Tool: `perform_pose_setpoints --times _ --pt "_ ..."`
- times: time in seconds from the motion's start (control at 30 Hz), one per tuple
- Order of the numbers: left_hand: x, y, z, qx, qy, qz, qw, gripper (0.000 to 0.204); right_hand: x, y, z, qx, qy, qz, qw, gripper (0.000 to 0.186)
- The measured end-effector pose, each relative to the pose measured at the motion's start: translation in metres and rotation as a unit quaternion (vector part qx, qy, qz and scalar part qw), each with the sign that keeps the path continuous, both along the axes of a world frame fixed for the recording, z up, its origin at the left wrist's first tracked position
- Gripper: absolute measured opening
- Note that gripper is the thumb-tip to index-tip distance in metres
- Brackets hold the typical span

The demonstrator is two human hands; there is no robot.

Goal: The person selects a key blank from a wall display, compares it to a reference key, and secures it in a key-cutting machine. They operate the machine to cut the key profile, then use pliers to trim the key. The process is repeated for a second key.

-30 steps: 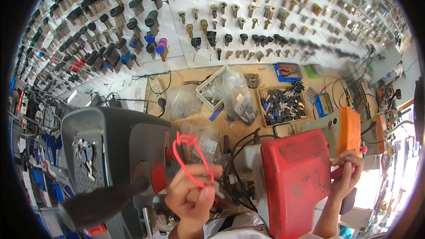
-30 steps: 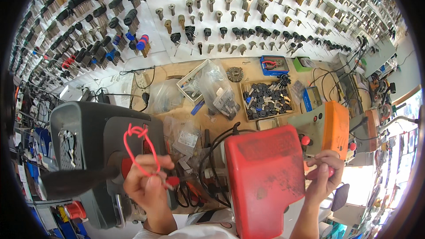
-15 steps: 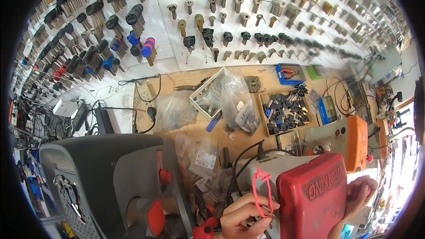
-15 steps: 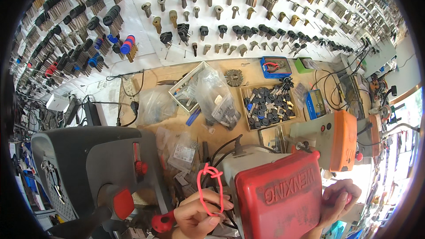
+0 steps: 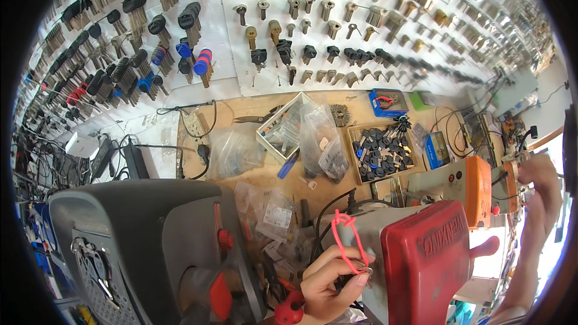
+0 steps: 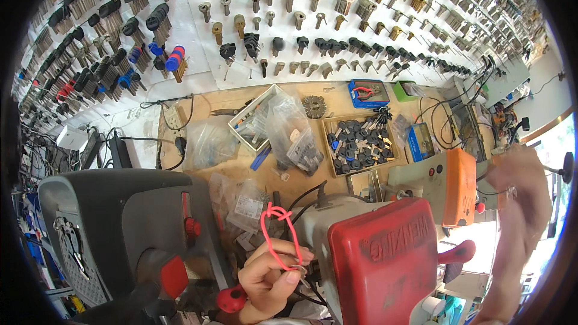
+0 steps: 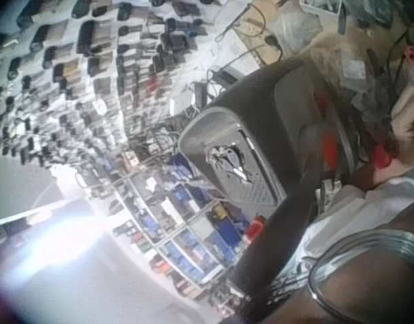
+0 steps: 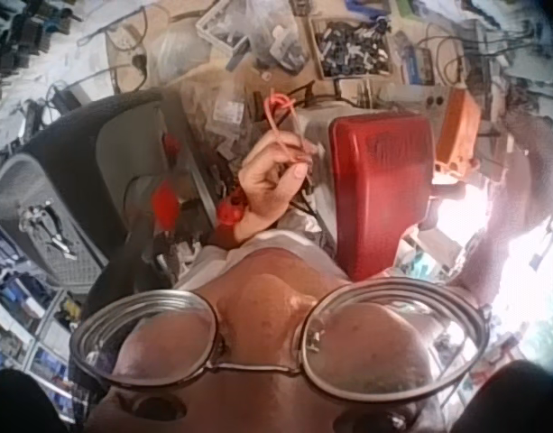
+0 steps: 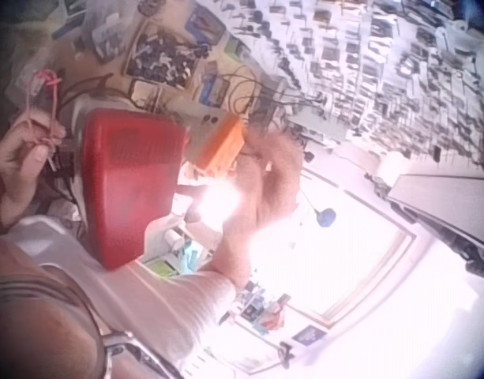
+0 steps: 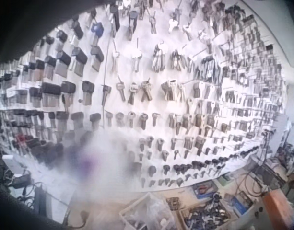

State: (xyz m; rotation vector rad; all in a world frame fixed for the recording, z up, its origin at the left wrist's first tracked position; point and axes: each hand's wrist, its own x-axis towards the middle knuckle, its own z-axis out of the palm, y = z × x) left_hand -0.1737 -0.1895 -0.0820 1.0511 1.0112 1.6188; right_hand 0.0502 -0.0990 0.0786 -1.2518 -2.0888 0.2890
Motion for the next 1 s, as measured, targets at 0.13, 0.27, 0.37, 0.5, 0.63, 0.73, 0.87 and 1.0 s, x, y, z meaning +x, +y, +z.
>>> perform_pose_setpoints --times 0.13,0.27,0.37,0.5,0.63,0.73,0.87,1.0 --pt "-0.007 0.006 0.004 0.055 0.043 0.007 0.998 0.009 -0.097 0.081 -0.022 -0.183 -0.017 0.096 0.978 0.025" --pt "0.008 0.007 -0.005 0.024 0.022 -0.018 0.999 0.006 -0.133 0.167 -0.049 -0.254 0.005 0.051 0.966 0.024" --pt "0.008 0.011 -0.017 0.002 0.025 -0.009 1.0 0.004 -0.158 0.229 -0.088 -0.286 0.132 -0.013 0.949 0.022" --pt "0.005 0.009 -0.026 -0.029 0.035 0.016 0.999 0.004 -0.186 0.275 -0.114 -0.266 0.185 -0.052 0.945 0.023" --pt "0.008 0.01 -0.031 -0.022 0.031 0.028 0.999 0.004 -0.201 0.288 -0.12 -0.226 0.185 -0.064 0.954 0.022" --pt "0.01 0.012 -0.032 -0.019 0.014 0.026 0.999 0.004 -0.202 0.295 -0.125 -0.191 0.17 -0.08 0.963 0.018" --pt "0.008 0.012 -0.034 -0.028 0.016 0.027 0.999 0.005 -0.204 0.299 -0.134 -0.152 0.183 -0.124 0.963 0.018" --pt "0.006 0.011 -0.035 -0.034 0.011 0.031 0.999 0.004 -0.217 0.29 -0.146 -0.132 0.147 -0.103 0.975 0.02"
